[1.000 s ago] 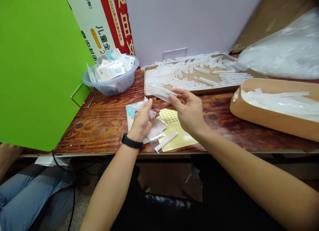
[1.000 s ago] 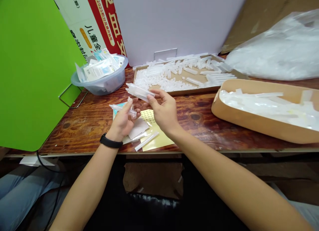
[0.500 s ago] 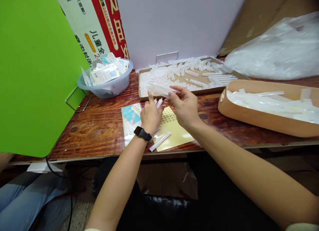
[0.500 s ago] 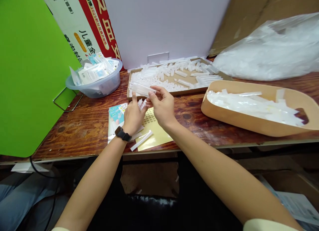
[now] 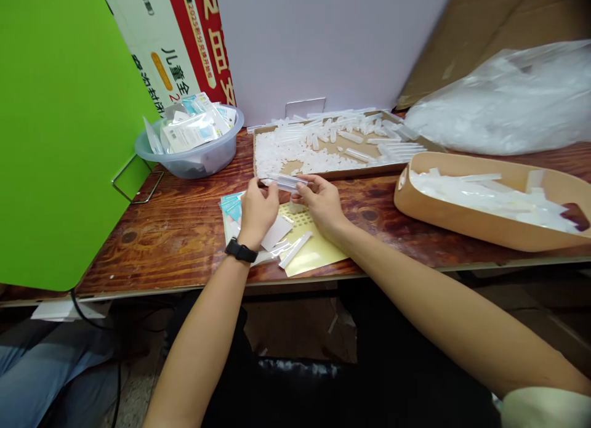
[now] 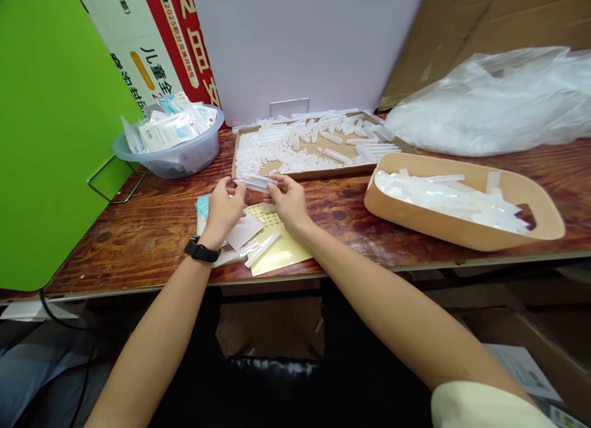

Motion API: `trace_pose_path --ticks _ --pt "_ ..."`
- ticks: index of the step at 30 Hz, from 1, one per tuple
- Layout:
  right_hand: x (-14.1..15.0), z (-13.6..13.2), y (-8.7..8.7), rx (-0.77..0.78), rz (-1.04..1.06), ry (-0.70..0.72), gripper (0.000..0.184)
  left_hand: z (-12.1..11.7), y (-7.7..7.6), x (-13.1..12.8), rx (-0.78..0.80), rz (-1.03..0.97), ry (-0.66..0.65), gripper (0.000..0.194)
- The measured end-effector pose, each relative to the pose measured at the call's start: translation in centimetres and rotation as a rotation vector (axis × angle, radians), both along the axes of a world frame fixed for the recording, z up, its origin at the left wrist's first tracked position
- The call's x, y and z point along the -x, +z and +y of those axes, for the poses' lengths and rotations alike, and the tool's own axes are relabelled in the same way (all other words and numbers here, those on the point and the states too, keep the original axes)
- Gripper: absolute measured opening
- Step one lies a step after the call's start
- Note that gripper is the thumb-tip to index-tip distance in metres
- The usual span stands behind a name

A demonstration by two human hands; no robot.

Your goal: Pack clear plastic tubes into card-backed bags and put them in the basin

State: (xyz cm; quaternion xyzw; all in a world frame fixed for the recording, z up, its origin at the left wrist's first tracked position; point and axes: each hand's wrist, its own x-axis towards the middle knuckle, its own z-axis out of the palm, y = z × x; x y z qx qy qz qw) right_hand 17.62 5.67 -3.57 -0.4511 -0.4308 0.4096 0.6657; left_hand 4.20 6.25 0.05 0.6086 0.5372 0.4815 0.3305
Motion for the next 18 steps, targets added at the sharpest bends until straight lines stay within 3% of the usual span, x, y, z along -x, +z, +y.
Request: trace_pose_path --ticks 4,6,8,10,14,18 --pt "0.9 -1.6 0.9 -0.263 -0.392 0.071 0.025 0.1 1.4 1.3 0.376 -0.45 -0.067 0.038" --pt "1.3 -2.4 1.6 -0.424 -0.568 0.059 0.021 0.0 1.7 1.9 0.383 -0.582 -0.109 0.027" --pt "1.6 -2.9 2.1 -0.468 -0.613 0.068 0.02 0.1 1.6 2.4 0.317 -0.638 -0.14 0.016" --pt "1.8 -3.1 2.4 -0.343 -0.515 0.116 0.025 0.1 1.2 2.6 0.224 -0.639 -0.16 0.012" --pt "2.0 -3.2 2.6 0.0 -0.121 0.219 0.038 0.0 0.4 2.4 0.013 -0.525 -0.159 0.017" --pt "1.7 -3.7 3.1 0.143 0.101 0.335 0.045 -0.7 0.7 1.9 -0.092 -0.384 -0.135 0.027"
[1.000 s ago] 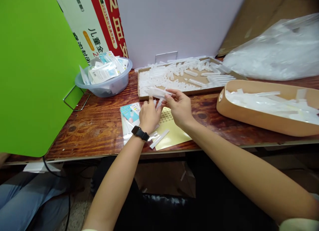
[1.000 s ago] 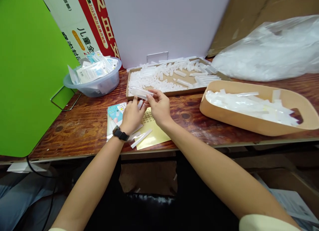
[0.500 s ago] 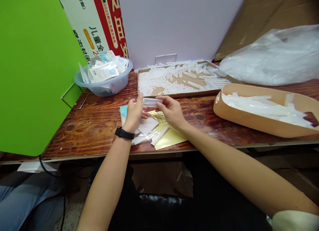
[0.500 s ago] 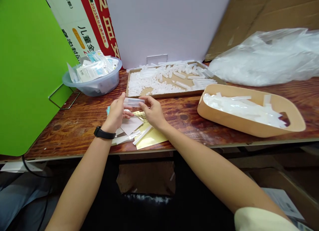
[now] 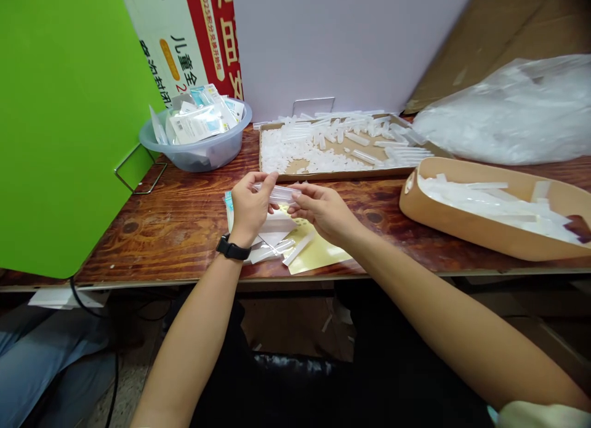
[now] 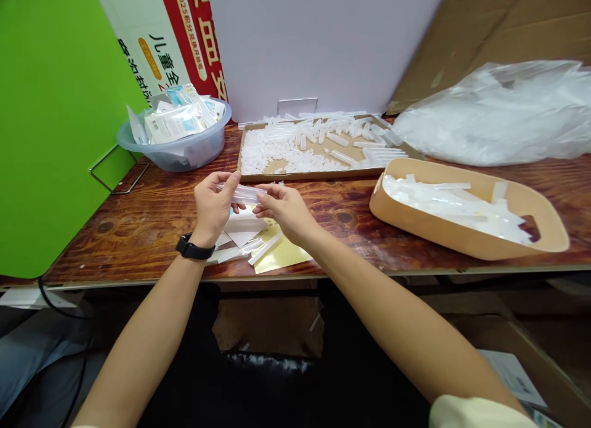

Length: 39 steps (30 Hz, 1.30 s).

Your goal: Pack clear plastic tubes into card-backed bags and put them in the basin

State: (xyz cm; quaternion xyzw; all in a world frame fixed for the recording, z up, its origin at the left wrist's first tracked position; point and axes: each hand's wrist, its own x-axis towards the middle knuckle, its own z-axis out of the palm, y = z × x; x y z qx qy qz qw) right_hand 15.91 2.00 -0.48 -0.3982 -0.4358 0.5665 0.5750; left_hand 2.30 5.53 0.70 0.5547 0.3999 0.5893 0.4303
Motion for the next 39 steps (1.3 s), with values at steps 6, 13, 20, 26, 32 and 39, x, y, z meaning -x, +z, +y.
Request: trace_pose_path --ticks 6,13,20,26,32,39 --pt "-2.4 -0.1 0.9 -0.045 -0.008 -0.153 0.042 -3.0 0.0 0.9 -0.196 0.571 0.146 0.053" --pt "-6.4 -0.2 0.8 -0.023 0.004 -0.395 0.024 -10.1 -2.1 2.2 -0.473 1.443 -0.236 0.056" --pt "-6.9 -2.0 0.9 -0.147 -0.059 -0.303 0.034 -10.5 -1.3 2.8 -0.417 1.303 -0.126 0.022" --pt "-5.8 -3.6 1.7 -0.158 -0.22 -0.107 0.042 -7.3 -0.5 3.1 -0.188 0.997 0.226 0.016" --pt "-3.6 -3.7 1.2 -0.127 -0.461 -0.205 0.03 -5.9 -0.4 2.0 -0.206 0.95 0.275 0.017" --pt "-1.2 -3.2 -0.1 -0.202 -0.613 -0.358 0.025 -5.6 -1.6 -0.4 -0.546 0.928 0.299 0.024"
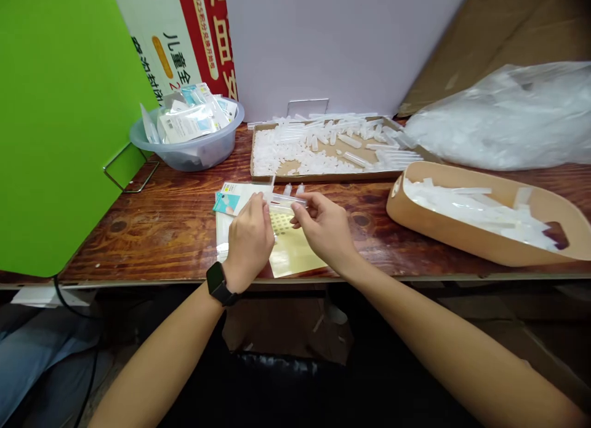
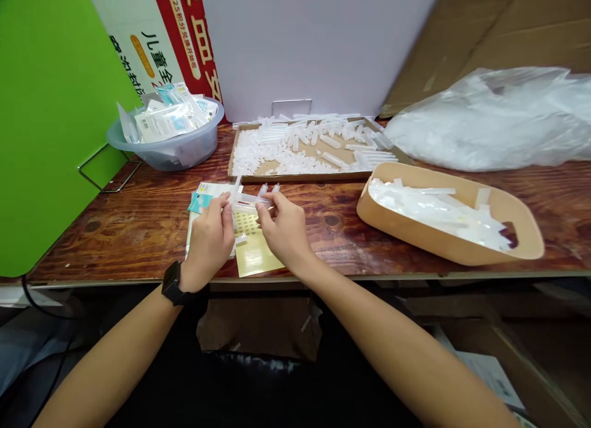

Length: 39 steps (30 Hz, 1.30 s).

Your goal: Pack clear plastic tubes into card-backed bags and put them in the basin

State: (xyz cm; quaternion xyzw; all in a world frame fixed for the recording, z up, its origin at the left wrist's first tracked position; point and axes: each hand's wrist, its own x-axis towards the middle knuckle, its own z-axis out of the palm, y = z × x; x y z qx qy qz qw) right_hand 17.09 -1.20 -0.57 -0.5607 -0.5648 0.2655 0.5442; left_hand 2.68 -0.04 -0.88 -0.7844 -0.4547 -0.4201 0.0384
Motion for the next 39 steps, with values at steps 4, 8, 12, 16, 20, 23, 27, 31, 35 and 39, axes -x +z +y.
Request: trace_pose_path --ticks 4,8,12,16,20,23,27,31,35,39 --pt "1.3 0.6 -0.7 -0.116 0.029 0.009 0.024 -0.5 -0.6 -1.8 -0.185 -0.028 -0.118 0.026" --pt "2.1 1.3 -0.9 -0.16 0.157 0.089 0.028 -1.6 -0.5 -2.6 -0.231 -0.045 -0.202 0.026" --pt "2.3 1.9 -0.4 -0.11 0.287 0.131 0.034 -1.5 0.9 -1.2 -0.118 -0.02 -0.328 0.032" --pt "2.2 2.4 0.0 -0.018 0.421 0.107 0.043 0.0 2.3 1.3 0.009 0.088 -0.345 0.063" --pt "2.0 2.5 -0.1 -0.02 0.444 0.067 0.046 1.3 2.9 2.7 0.188 -0.396 -0.166 0.083" --pt "2.3 2.0 0.0 -0.09 0.434 0.078 0.042 1.6 3.2 2.4 0.522 -1.075 -0.281 0.064" --pt "3.0 1.0 0.4 -0.082 0.275 0.139 0.038 1.3 3.5 1.3 0.856 -1.516 -0.599 0.028" --pt "3.2 0.4 0.6 -0.17 0.116 0.145 0.038 1.3 3.7 1.3 0.816 -1.649 -0.638 0.02" --pt "3.3 0.2 0.5 -0.146 0.144 0.199 0.042 1.6 3.7 1.6 0.831 -1.664 -0.664 0.017" --pt "3.5 0.1 0.2 -0.198 0.203 0.241 0.045 2.0 3.8 1.8 0.831 -1.696 -0.665 0.01"
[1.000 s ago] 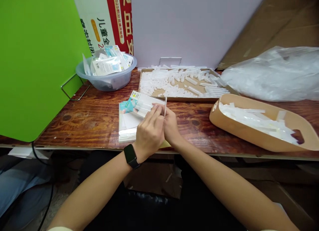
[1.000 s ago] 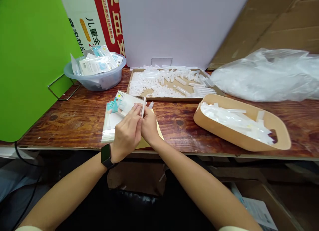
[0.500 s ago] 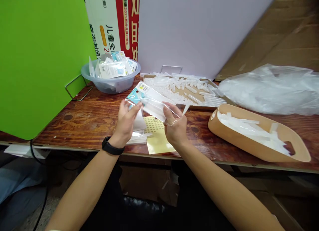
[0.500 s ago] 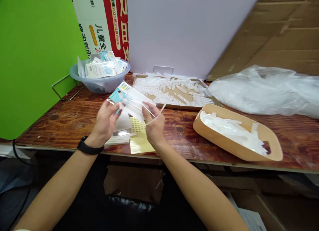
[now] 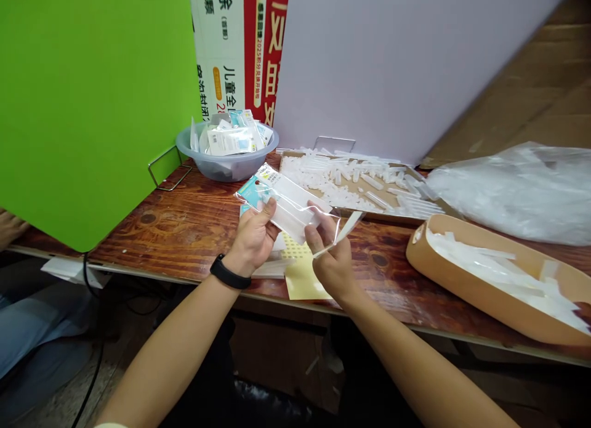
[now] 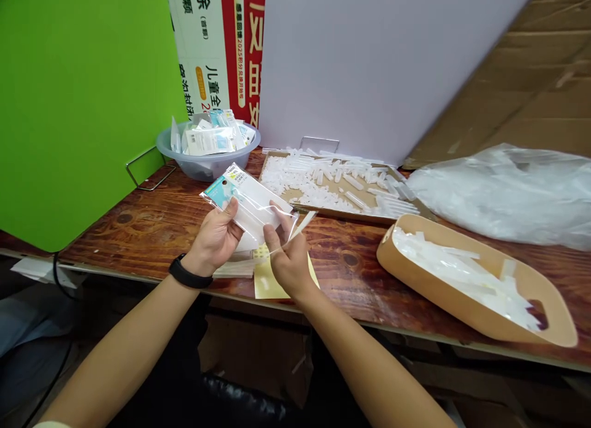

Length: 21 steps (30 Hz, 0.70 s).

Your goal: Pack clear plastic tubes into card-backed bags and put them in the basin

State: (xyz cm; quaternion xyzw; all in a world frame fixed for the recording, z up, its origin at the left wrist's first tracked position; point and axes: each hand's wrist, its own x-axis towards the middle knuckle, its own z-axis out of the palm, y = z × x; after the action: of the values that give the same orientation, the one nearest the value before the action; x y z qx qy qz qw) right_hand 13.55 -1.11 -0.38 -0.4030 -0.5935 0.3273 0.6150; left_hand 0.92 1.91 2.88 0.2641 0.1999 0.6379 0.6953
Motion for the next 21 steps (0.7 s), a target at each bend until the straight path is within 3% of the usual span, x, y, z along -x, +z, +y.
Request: trace_pose_path --ticks 5,13,17,21 --pt "0.0 0.2 -0.7 -0.012 -0.023 -0.057 0.044 0.3 0.1 0.2 0.019 -0.001 0.058 0.011" --pt "0.3 0.9 -1.5 -0.081 -0.002 -0.249 0.036 0.3 -0.5 0.0 -0.01 -0.007 0.011 0.019" --pt "0.1 1.2 -1.3 -0.122 -0.056 -0.278 0.03 -0.1 -0.8 -0.3 -0.026 0.062 -0.059 0.031" --pt "-0.3 1.6 -1.1 -0.069 -0.083 -0.281 0.031 -0.5 -1.1 -0.7 -0.026 0.09 -0.097 0.035"
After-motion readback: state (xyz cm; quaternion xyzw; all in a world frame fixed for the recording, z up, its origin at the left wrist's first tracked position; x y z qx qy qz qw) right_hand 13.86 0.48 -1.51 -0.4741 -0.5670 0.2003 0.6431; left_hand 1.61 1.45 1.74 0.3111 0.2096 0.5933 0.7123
